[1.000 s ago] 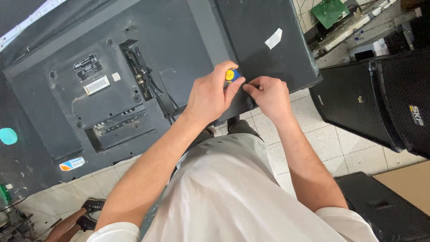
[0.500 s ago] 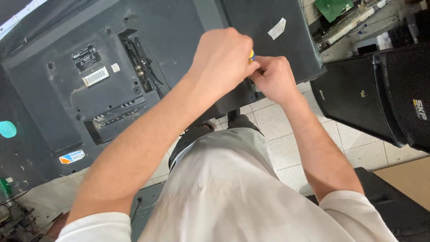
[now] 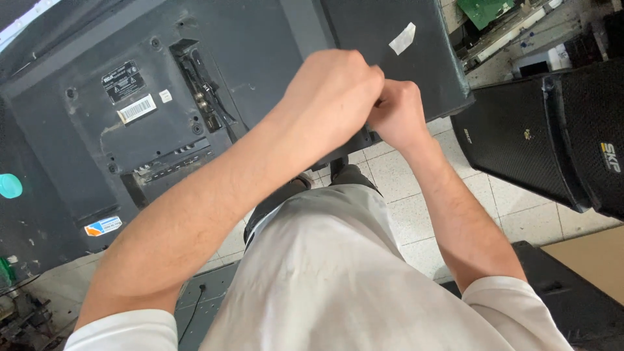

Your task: Using a screwdriver to remove screws and disassemble the back panel of a television.

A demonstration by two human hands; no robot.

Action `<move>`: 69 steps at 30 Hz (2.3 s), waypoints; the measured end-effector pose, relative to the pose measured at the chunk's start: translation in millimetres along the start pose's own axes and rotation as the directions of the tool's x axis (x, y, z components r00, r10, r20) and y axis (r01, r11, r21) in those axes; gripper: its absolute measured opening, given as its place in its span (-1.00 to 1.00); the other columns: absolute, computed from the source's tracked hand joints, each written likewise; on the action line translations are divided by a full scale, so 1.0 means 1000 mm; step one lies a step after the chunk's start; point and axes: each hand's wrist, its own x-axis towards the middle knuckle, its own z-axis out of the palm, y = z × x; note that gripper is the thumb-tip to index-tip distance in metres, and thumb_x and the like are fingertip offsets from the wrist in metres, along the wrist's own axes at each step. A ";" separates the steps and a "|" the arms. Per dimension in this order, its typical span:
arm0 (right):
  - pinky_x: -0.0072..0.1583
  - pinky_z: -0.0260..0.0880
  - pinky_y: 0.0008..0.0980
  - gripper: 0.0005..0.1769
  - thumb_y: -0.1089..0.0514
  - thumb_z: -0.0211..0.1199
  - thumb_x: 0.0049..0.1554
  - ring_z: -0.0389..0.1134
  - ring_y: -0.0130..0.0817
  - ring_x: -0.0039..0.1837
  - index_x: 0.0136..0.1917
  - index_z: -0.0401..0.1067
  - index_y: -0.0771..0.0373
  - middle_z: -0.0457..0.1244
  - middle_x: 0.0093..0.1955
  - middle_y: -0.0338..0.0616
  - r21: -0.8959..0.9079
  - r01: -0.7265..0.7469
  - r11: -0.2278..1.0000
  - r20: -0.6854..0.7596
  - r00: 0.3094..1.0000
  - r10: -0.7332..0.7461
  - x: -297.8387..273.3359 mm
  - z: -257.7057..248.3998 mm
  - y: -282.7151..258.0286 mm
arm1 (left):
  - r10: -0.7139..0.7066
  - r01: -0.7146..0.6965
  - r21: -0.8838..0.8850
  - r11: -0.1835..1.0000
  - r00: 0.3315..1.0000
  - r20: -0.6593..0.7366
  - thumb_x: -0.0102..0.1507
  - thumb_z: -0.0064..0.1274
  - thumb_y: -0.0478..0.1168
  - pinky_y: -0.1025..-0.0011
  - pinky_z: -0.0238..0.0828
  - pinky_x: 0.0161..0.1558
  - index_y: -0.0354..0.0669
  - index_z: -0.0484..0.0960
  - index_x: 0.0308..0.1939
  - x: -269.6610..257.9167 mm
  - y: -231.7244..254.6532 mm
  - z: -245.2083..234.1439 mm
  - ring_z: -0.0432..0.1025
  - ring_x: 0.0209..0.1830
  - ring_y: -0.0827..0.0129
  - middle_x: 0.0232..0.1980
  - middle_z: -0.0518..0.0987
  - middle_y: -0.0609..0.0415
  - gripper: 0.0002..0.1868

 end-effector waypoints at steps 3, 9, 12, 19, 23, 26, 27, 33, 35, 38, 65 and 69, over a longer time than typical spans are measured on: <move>-0.12 -0.40 -0.20 -0.59 0.46 -0.06 -0.21 -0.30 -0.32 -0.08 -0.31 -0.22 0.11 -0.29 -0.32 -0.34 0.032 0.041 0.999 0.031 0.999 -0.042 0.000 0.002 0.011 | 0.025 -0.051 0.151 0.987 0.985 0.171 -0.03 0.12 -0.56 0.31 0.14 -0.62 0.13 0.32 -0.68 -0.006 0.011 -0.010 0.28 -0.66 0.40 -0.65 0.36 0.31 -0.56; -0.17 -0.32 -0.23 -0.54 0.53 0.07 -0.12 -0.27 -0.35 -0.10 -0.36 -0.15 0.13 -0.23 -0.40 -0.36 -0.055 0.120 0.991 0.028 0.992 -0.119 0.000 0.009 0.031 | 0.022 -0.023 0.011 1.000 1.000 0.018 -0.04 0.12 -0.60 0.19 0.26 -0.65 -0.08 0.54 -0.32 -0.016 0.011 -0.008 0.42 -0.65 0.25 -0.52 0.48 0.25 -0.64; -0.13 -0.37 -0.22 -0.64 0.49 -0.10 -0.18 -0.28 -0.31 -0.05 -0.28 -0.15 0.13 -0.27 -0.31 -0.33 -0.082 0.114 0.990 0.008 0.993 -0.114 0.005 0.004 0.009 | -0.055 0.051 0.076 0.996 0.997 0.045 0.04 0.11 -0.59 0.25 0.08 -0.65 0.25 0.49 -0.48 -0.014 0.008 -0.009 0.28 -0.63 0.36 -0.50 0.42 0.31 -0.54; -0.15 -0.36 -0.23 -0.50 0.48 0.14 -0.14 -0.29 -0.36 -0.12 -0.35 -0.17 0.13 -0.24 -0.36 -0.36 0.093 0.034 0.995 0.092 0.995 -0.042 0.000 -0.005 0.014 | -0.013 0.000 0.141 0.990 0.996 0.091 -0.04 0.15 -0.60 0.33 0.08 -0.55 0.15 0.36 -0.64 -0.004 0.015 0.000 0.14 -0.53 0.45 -0.44 0.25 0.30 -0.53; -0.17 -0.34 -0.25 -0.58 0.49 0.02 -0.20 -0.25 -0.36 -0.09 -0.36 -0.15 0.14 -0.23 -0.35 -0.37 0.048 0.058 0.997 0.042 0.997 -0.060 0.005 -0.002 0.007 | -0.098 0.095 0.099 0.991 0.995 0.020 0.01 0.14 -0.54 0.21 0.23 -0.67 0.01 0.50 -0.39 0.004 0.009 0.002 0.40 -0.67 0.26 -0.56 0.46 0.24 -0.69; -0.15 -0.35 -0.25 -0.61 0.51 -0.05 -0.17 -0.27 -0.36 -0.09 -0.35 -0.16 0.13 -0.23 -0.36 -0.37 0.071 0.074 0.995 0.045 0.996 -0.078 0.008 -0.002 0.016 | -0.119 0.107 0.139 0.984 0.990 0.081 -0.03 0.12 -0.57 0.27 0.22 -0.64 0.13 0.48 -0.61 0.008 0.008 0.005 0.39 -0.64 0.34 -0.59 0.47 0.29 -0.61; -0.16 -0.38 -0.23 -0.59 0.49 -0.03 -0.16 -0.27 -0.36 -0.07 -0.36 -0.19 0.12 -0.24 -0.38 -0.36 0.050 0.042 0.998 0.070 0.997 -0.045 0.008 -0.002 0.024 | -0.065 0.059 0.085 0.995 0.995 0.074 -0.03 0.14 -0.58 0.22 0.31 -0.62 0.11 0.51 -0.59 0.006 0.009 0.003 0.46 -0.60 0.28 -0.55 0.53 0.27 -0.62; -0.18 -0.32 -0.26 -0.53 0.51 0.07 -0.13 -0.24 -0.37 -0.10 -0.38 -0.17 0.13 -0.23 -0.34 -0.37 0.041 0.052 0.998 0.123 0.991 -0.057 0.013 -0.014 0.000 | -0.112 0.125 0.190 0.974 0.990 -0.081 -0.06 0.20 -0.54 0.27 0.26 -0.72 0.05 0.48 -0.54 0.009 0.005 0.012 0.46 -0.65 0.36 -0.49 0.39 0.29 -0.66; -0.17 -0.32 -0.26 -0.52 0.50 0.11 -0.10 -0.24 -0.35 -0.08 -0.37 -0.16 0.13 -0.23 -0.34 -0.38 0.051 0.009 0.999 0.142 0.990 -0.016 0.013 -0.016 0.004 | -0.123 0.122 0.129 0.984 0.992 0.003 0.00 0.15 -0.54 0.24 0.29 -0.66 0.07 0.53 -0.53 0.012 0.010 0.012 0.48 -0.60 0.32 -0.48 0.49 0.27 -0.68; -0.15 -0.33 -0.25 -0.53 0.48 0.10 -0.06 -0.25 -0.33 -0.07 -0.35 -0.17 0.13 -0.24 -0.35 -0.37 0.064 -0.004 0.998 0.183 0.983 -0.008 0.015 -0.025 -0.002 | -0.066 0.057 0.108 0.992 0.995 0.074 0.01 0.08 -0.58 0.27 0.20 -0.61 0.11 0.44 -0.60 0.014 0.009 0.013 0.36 -0.60 0.37 -0.55 0.44 0.30 -0.61; -0.18 -0.37 -0.22 -0.54 0.49 0.04 -0.13 -0.28 -0.32 -0.09 -0.38 -0.21 0.15 -0.29 -0.38 -0.32 -0.053 0.039 0.998 0.154 0.988 -0.030 0.016 -0.020 0.000 | -0.095 0.082 0.166 0.983 0.993 0.072 -0.07 0.12 -0.57 0.32 0.13 -0.65 0.17 0.38 -0.67 0.012 0.005 0.005 0.31 -0.67 0.38 -0.63 0.38 0.34 -0.56; -0.15 -0.41 -0.20 -0.54 0.46 0.03 -0.10 -0.31 -0.31 -0.09 -0.32 -0.23 0.12 -0.32 -0.35 -0.33 -0.027 0.104 0.994 0.161 0.982 -0.099 0.013 -0.014 0.013 | -0.077 0.050 0.183 0.982 0.986 0.146 -0.02 0.10 -0.59 0.35 0.09 -0.64 0.19 0.38 -0.65 0.006 0.012 0.002 0.32 -0.64 0.45 -0.61 0.41 0.37 -0.54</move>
